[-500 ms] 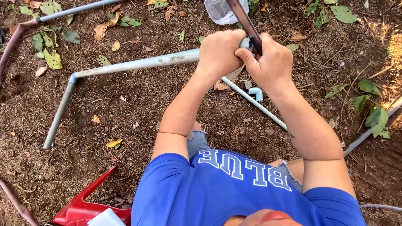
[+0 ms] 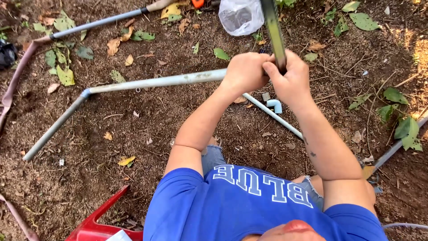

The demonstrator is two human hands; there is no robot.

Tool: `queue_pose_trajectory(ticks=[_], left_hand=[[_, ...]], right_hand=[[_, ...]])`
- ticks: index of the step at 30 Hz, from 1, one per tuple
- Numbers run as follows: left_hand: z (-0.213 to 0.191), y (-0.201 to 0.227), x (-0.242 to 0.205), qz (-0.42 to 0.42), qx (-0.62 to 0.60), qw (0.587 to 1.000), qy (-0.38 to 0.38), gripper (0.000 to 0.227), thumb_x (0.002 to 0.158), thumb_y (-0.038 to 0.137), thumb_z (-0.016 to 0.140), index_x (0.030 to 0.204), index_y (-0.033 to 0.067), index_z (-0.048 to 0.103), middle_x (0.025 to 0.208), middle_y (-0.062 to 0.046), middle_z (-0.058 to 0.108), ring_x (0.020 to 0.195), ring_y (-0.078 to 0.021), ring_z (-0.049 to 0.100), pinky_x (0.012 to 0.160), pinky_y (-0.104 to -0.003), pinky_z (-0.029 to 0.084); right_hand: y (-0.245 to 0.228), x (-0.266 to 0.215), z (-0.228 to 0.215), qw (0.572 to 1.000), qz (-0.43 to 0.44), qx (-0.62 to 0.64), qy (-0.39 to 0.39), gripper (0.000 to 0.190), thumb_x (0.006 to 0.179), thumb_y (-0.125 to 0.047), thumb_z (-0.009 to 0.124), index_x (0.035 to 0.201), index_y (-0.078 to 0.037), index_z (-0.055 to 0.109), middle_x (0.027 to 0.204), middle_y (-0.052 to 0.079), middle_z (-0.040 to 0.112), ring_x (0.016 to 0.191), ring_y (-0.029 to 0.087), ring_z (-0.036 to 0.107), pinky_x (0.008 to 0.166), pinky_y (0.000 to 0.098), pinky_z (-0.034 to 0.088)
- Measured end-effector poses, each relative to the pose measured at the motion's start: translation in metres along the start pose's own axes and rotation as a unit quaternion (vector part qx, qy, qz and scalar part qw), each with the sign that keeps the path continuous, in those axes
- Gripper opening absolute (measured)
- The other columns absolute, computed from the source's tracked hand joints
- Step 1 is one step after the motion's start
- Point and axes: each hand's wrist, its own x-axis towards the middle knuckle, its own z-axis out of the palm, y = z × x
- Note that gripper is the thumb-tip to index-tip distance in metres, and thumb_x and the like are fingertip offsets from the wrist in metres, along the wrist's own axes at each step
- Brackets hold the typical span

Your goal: Cutting PVC pipes with a hand saw and assembling them on the ground.

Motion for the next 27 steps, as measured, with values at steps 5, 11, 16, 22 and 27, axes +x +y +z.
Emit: queue_pose_trajectory(ticks=[5, 11, 16, 22, 27], left_hand=[[-0.011, 0.001, -0.009, 0.052, -0.073, 0.996, 0.008, 0.02, 0.078, 0.036, 0.071, 0.084, 0.0174, 0.071, 0.079, -0.012, 0.075, 0.09, -0.0412, 0.077, 0.079, -0.054, 0.06], [-0.013, 0.0, -0.01, 0.066, -0.114, 0.986, -0.1, 0.028, 0.073, 0.031, 0.075, 0.092, 0.0115, 0.08, 0.085, -0.018, 0.078, 0.094, -0.0453, 0.077, 0.084, -0.056, 0.06], [-0.028, -0.005, -0.016, 0.083, -0.184, 0.969, -0.143, 0.031, 0.076, 0.033, 0.08, 0.098, 0.0104, 0.084, 0.092, -0.019, 0.081, 0.099, -0.0461, 0.077, 0.09, -0.057, 0.06], [-0.026, -0.007, -0.009, 0.061, -0.148, 0.982, -0.096, 0.018, 0.078, 0.026, 0.076, 0.093, 0.0165, 0.082, 0.082, -0.007, 0.079, 0.083, -0.0323, 0.076, 0.079, -0.048, 0.058], [-0.05, -0.004, -0.02, 0.068, -0.092, 0.988, -0.106, 0.018, 0.082, 0.036, 0.08, 0.077, 0.0201, 0.074, 0.071, 0.001, 0.073, 0.066, -0.024, 0.068, 0.058, -0.043, 0.052]], right_hand=[[0.08, 0.024, 0.023, 0.959, -0.165, 0.226, 0.045, 0.015, 0.107, -0.015, 0.08, 0.105, -0.002, 0.074, 0.064, 0.004, 0.063, 0.05, 0.008, 0.059, 0.051, 0.0219, 0.047], [0.088, 0.027, 0.004, 0.952, -0.203, 0.229, -0.024, 0.011, 0.105, -0.009, 0.08, 0.105, 0.001, 0.075, 0.058, 0.004, 0.058, 0.051, 0.008, 0.055, 0.053, 0.0203, 0.042], [0.083, 0.023, 0.005, 0.945, -0.236, 0.222, -0.039, 0.014, 0.101, -0.013, 0.083, 0.108, -0.001, 0.079, 0.068, 0.006, 0.064, 0.058, 0.008, 0.056, 0.058, 0.0214, 0.043], [0.084, 0.016, 0.024, 0.95, -0.252, 0.149, 0.105, 0.004, 0.103, -0.003, 0.076, 0.105, -0.001, 0.079, 0.087, 0.009, 0.07, 0.08, 0.016, 0.064, 0.073, 0.0314, 0.05], [0.068, -0.005, 0.027, 0.969, -0.088, 0.222, 0.061, 0.005, 0.11, -0.006, 0.069, 0.105, -0.008, 0.069, 0.071, 0.001, 0.059, 0.058, 0.008, 0.053, 0.055, 0.0246, 0.048]])
